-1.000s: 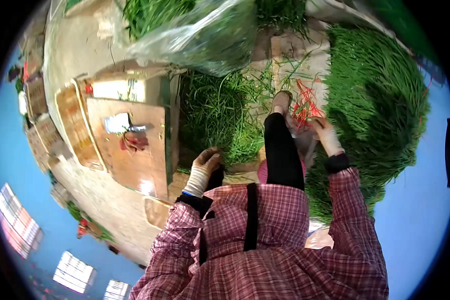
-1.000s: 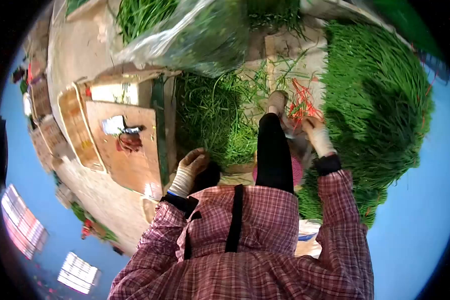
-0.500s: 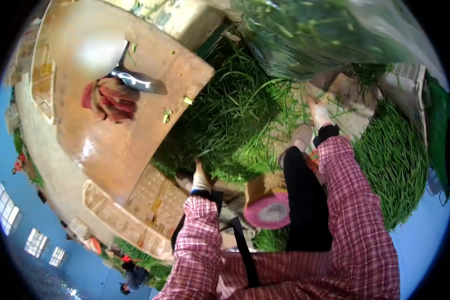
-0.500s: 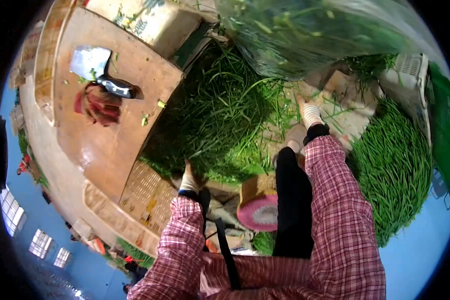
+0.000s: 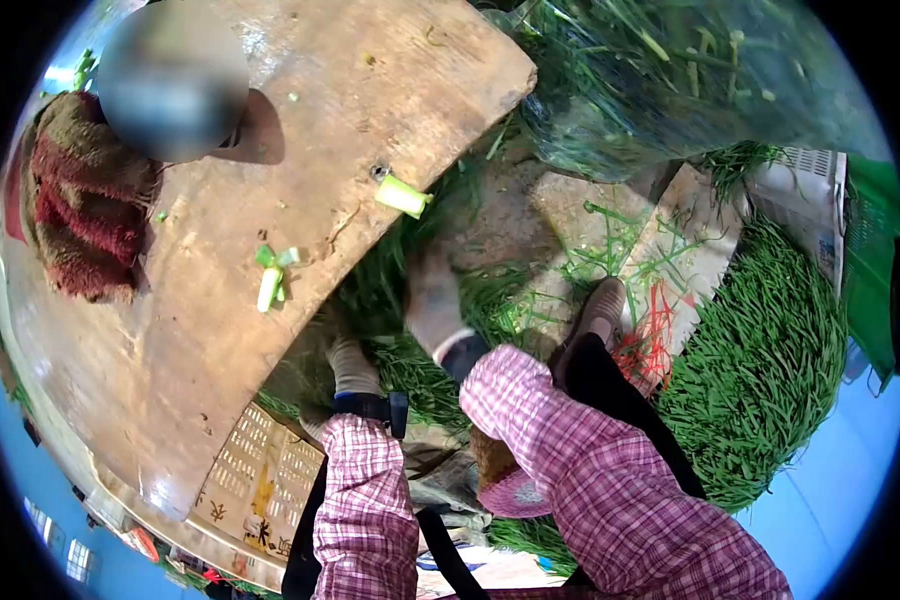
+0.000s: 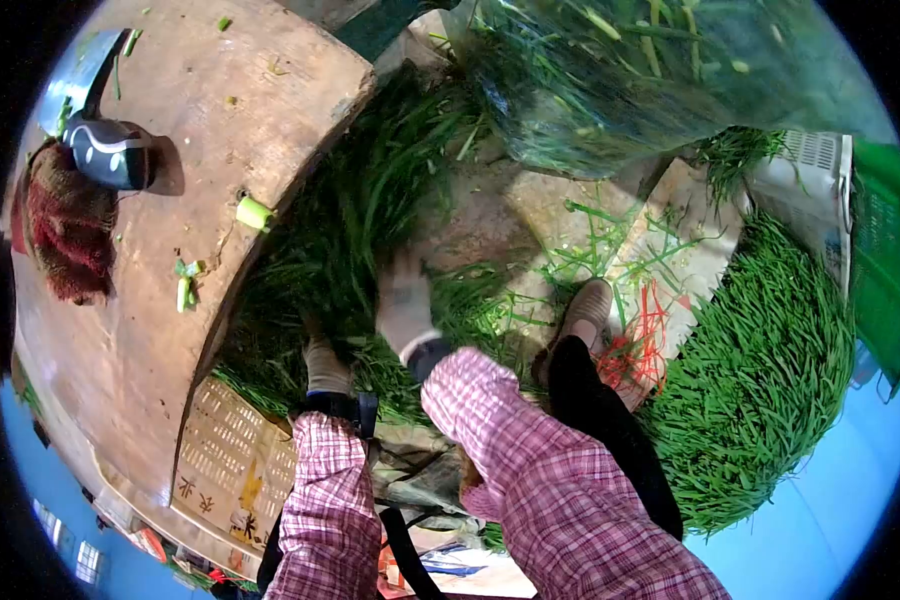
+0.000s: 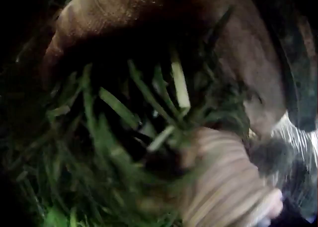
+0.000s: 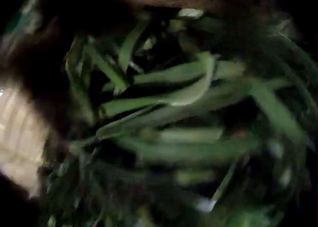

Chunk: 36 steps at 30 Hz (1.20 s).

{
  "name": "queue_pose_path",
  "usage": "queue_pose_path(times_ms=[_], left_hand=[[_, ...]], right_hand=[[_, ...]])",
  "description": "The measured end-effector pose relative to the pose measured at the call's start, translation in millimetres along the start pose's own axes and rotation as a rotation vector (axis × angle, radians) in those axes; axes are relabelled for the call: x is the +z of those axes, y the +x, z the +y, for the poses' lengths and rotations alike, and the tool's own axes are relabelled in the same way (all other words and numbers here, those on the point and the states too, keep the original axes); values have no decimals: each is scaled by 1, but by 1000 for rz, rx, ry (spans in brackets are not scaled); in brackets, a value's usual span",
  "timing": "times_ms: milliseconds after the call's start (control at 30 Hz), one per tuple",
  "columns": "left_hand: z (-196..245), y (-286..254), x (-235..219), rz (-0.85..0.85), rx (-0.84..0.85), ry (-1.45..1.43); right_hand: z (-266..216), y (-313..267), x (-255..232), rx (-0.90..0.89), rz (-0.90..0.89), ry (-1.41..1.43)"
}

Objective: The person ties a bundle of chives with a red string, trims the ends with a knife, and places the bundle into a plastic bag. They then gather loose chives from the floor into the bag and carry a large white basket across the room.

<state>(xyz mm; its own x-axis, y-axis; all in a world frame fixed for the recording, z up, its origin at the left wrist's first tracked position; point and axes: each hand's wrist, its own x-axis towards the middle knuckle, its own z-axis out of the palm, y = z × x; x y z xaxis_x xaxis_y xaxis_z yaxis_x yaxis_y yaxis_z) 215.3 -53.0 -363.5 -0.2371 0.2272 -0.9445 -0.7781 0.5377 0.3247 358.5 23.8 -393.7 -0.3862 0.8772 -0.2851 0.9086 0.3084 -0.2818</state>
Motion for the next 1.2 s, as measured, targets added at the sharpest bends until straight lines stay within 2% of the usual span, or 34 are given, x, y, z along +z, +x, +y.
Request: queue_pose_path(times_ms=[33,100,133,167,200,233,267,367,400,467,533,567,633,700,733,800,833,867,900,933,967,1000,1033,1067,1100,1133,1167,1200], left_hand=[[7,-5,10,-5,35,83],[40,-18,15,56,116,935],[61,-29,8,98,134,1362],[75,-35,-6,127,160,1574],[91,-37,-25,160,196,1694],[105,-39,-44,192,224,1785],[113,-36,-62,228,258,1794],[115,-27,-107,310,381,1662],[112,-24,-116,323,434,1567],[98,-20,-127,316,558,1284],[69,-17,-130,239,665,938],[47,-16,-126,177,695,788],[-10,-9,-103,114,655,700],[-66,6,-56,109,589,832],[-92,12,-32,104,557,899],[-59,-38,59,272,340,1190],[-23,-75,98,403,164,1263],[-22,-73,100,390,110,1331],[-24,-68,96,374,144,1375],[-28,-64,85,359,175,1425],[-30,-62,79,345,209,1473],[-29,-66,80,344,222,1439],[-39,-58,74,334,262,1526],[-55,-40,66,316,313,1610],[-62,-28,61,292,369,1700],[-58,-28,57,253,240,1712],[-55,-30,52,239,338,1652],[-43,-40,57,265,344,1600]], right_hand=[[-6,-21,9,-189,-40,-53],[-7,-22,-62,-140,-632,101],[11,-6,-97,-274,-595,-24],[17,39,-139,-323,-876,-255],[23,62,-167,-146,-584,-203],[57,84,-132,-315,20,-7],[75,116,-136,-436,161,-23],[70,192,-155,-357,-476,-160],[55,208,-169,-216,-679,-249],[64,192,-143,-161,-508,-235],[84,117,-112,-206,-142,-194],[89,87,-100,-163,-136,-266],[71,25,-76,49,-249,-236],[36,-26,-55,168,-401,-167],[38,-64,9,-37,-436,-306],[53,-109,92,-330,-521,-371],[67,-113,106,-418,-567,-306],[69,-96,45,-439,-616,-167],[67,-74,-27,-455,-671,-28],[54,-34,-89,-454,-863,-160],[45,7,-123,-447,-1050,-295],[22,26,-136,-543,-857,-313],[-1,46,-148,-620,-655,-338],[-14,60,-141,-686,-478,-298],[-23,71,-118,-730,-414,-264],[-31,84,-94,-756,-427,-254],[-32,101,-77,-724,-528,-265],[-28,117,-71,-678,-609,-277]])
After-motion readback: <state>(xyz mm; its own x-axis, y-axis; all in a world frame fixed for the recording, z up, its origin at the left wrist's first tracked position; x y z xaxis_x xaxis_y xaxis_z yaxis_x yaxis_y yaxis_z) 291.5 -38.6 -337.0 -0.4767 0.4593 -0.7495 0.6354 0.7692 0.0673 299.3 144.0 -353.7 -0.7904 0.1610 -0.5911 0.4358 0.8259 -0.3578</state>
